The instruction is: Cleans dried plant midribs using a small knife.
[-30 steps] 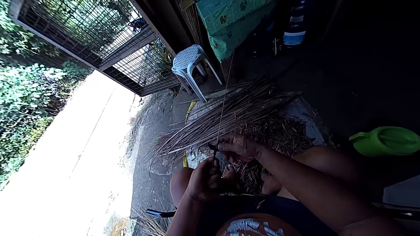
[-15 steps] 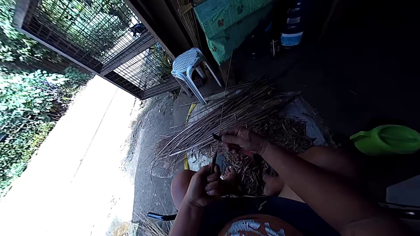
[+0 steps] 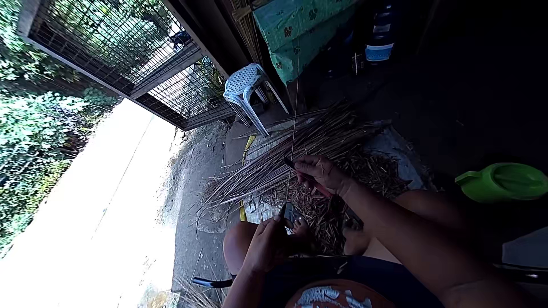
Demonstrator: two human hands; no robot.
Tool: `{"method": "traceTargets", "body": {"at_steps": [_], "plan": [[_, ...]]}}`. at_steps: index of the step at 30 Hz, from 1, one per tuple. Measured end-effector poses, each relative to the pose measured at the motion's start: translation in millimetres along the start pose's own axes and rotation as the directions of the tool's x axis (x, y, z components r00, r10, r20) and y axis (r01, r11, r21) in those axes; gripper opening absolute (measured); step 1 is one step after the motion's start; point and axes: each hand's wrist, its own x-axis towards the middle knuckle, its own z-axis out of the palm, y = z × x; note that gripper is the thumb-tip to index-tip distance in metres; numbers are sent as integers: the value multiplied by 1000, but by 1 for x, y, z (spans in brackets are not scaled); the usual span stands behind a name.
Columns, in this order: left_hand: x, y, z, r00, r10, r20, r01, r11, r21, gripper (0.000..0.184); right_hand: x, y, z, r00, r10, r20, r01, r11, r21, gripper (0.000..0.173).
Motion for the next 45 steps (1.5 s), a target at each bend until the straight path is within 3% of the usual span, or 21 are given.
{"method": "traceTargets", "body": {"at_steps": [5, 7, 14, 17, 21, 29, 36, 41, 45], "plan": [[2, 2, -6, 1000, -10, -23, 10, 1000, -4, 48, -9, 10, 15, 942, 166, 292, -117, 977, -176, 22], [1, 3, -9, 1000, -13, -21, 13, 1000, -26, 47, -11, 12, 20, 931, 174, 321, -117, 975, -190, 22], [-10, 1, -12, 997, -63, 50, 65, 997, -34, 49, -2, -9, -1, 995, 70, 64, -71, 997, 19, 20], [-8, 0, -15, 997, -66, 30, 67, 998, -17, 51, -6, -3, 2, 982, 98, 163, -98, 995, -6, 22], [-1, 2, -16, 1000, -22, -15, 21, 998, -58, 45, -13, 18, 24, 905, 210, 370, -171, 976, -135, 24], [-10, 2, -15, 1000, -12, 7, 12, 1000, -23, 32, -4, 0, 9, 983, 117, 143, -121, 992, 18, 22], [-1, 1, -15, 995, 31, -93, -31, 999, 7, 33, -14, 23, 30, 886, 232, 401, -181, 970, -163, 25], [-5, 5, -13, 996, 30, -83, -30, 1000, 6, 30, -10, 17, 26, 932, 137, 336, -108, 989, -103, 22], [-7, 6, -9, 994, -2, -106, 3, 1000, 11, 31, -4, 6, 14, 981, 82, 176, -87, 996, 20, 22]]}}
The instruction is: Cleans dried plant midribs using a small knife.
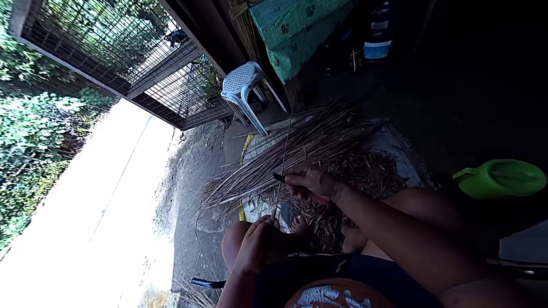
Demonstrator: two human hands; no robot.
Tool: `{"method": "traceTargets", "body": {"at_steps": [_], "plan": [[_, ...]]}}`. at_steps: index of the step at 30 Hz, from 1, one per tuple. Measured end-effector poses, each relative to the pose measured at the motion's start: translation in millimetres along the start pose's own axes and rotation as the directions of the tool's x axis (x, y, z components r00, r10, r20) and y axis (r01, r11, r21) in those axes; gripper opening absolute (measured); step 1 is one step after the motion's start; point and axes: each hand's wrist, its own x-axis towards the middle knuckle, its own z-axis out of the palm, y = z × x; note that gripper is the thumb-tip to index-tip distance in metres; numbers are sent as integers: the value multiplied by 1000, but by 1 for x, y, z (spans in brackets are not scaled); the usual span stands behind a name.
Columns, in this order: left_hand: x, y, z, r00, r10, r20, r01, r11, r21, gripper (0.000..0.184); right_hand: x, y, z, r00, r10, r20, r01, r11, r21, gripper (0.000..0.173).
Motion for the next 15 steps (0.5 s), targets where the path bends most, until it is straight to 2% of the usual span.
{"method": "traceTargets", "body": {"at_steps": [4, 7, 9, 12, 15], "plan": [[3, -3, 1, 1000, -8, -7, 8, 1000, -3, 32, 0, -2, -2, 992, -27, -121, 38, 995, 92, 22], [2, -3, 3, 1000, 0, 11, 0, 999, 33, 31, 3, -7, -5, 953, -74, -294, 120, 983, 141, 23], [0, -5, 2, 1000, 7, 23, -9, 997, 73, 32, 5, -13, -13, 935, -88, -343, 143, 980, 139, 24], [1, -9, -4, 998, 56, 27, -60, 979, 196, 32, 0, -13, -10, 979, -53, -199, 72, 993, 91, 26], [4, -8, -6, 993, 114, -14, -95, 885, 455, 32, -4, 4, 6, 998, 60, 27, -59, 998, -28, 28]]}}
